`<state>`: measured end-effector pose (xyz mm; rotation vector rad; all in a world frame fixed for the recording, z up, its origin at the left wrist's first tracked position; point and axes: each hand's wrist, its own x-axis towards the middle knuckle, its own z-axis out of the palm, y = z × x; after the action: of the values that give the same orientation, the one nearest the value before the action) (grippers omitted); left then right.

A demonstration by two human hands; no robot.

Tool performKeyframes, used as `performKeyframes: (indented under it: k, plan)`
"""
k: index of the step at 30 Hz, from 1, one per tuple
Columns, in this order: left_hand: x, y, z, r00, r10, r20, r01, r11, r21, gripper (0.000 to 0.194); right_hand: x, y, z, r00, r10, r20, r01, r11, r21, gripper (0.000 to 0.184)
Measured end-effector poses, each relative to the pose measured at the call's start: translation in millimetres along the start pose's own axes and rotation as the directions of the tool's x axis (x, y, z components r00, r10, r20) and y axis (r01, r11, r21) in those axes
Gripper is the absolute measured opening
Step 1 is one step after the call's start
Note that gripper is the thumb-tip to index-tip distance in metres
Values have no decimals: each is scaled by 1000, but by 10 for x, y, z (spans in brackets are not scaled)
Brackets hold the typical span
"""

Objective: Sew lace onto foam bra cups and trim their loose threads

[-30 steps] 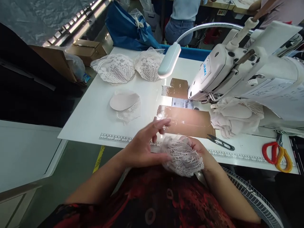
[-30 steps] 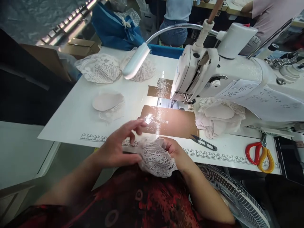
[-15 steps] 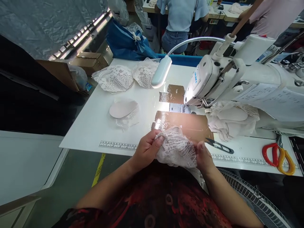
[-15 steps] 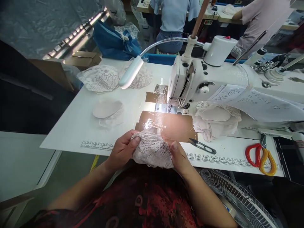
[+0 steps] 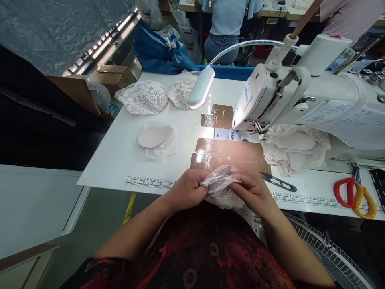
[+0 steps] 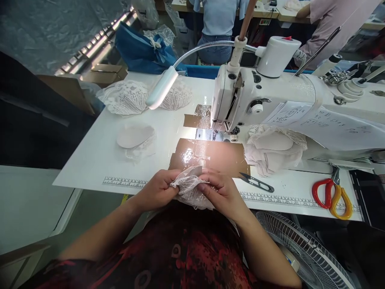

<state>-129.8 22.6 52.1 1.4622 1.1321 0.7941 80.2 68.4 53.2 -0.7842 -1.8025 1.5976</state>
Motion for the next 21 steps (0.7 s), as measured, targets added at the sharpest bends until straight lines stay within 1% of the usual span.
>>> performKeyframes:
  k: [1,2,3,4,5,7,8,9,10,11,12,13,14,15,16,17,18,19,21]
  plan:
    - [6,-4,0,1000,-5,-10,5,999,-36,12,-10,-5,-11,1000,-7,8,8,1000,-2,17]
    - [10,-18,-7,999,-32,-17,30,994,-103,11,-26,0,-20,1000,-2,-7,2,1000,11,17]
    - [12,-43,-21,997,-73,-21,67,977,-204,8,-49,15,-27,999,11,-40,-10,999,38,16]
    - [11,-76,-41,993,-120,-19,107,935,-337,6,-75,39,-31,996,27,-90,-21,997,74,14]
    - [9,-113,-66,987,-161,-14,134,862,-489,7,-103,67,-31,987,41,-155,-23,993,120,13]
    - [2,-178,-104,977,-212,-21,122,640,-759,13,-149,122,-20,951,62,-304,7,975,221,17]
    - [-2,-197,-106,974,-227,-19,106,526,-844,12,-161,141,-8,927,71,-369,31,964,264,19]
    - [-5,-202,-90,972,-236,0,105,430,-897,10,-162,151,6,904,76,-421,55,955,291,20]
    - [-9,-195,-52,971,-236,40,127,365,-922,17,-153,153,24,886,75,-457,70,954,292,20]
    - [-10,-177,5,971,-226,82,157,339,-927,30,-136,149,46,883,61,-466,73,962,264,17]
    - [-10,-152,77,970,-211,117,186,349,-918,43,-113,140,70,891,32,-453,71,975,210,15]
    - [-6,-124,158,971,-199,132,201,382,-902,50,-88,132,96,909,0,-417,65,988,141,13]
    - [2,-98,238,974,-196,117,191,423,-886,50,-64,127,121,929,-27,-370,57,996,70,11]
    - [13,-78,310,975,-206,80,169,462,-871,46,-44,128,144,942,-41,-333,50,999,18,10]
    - [26,-66,369,972,-231,34,146,490,-859,40,-30,136,162,946,-38,-321,41,999,2,9]
    - [37,-64,409,964,-265,-8,132,503,-854,35,-22,150,171,941,-20,-338,32,999,32,9]
    - [44,-71,429,952,-304,-39,128,507,-852,29,-19,168,172,924,12,-382,29,995,100,10]
    - [45,-84,432,938,-342,-59,132,507,-852,23,-19,186,163,898,51,-437,38,981,192,12]
    - [24,-118,395,914,-402,-58,169,507,-845,10,-25,214,125,837,132,-531,92,923,375,15]
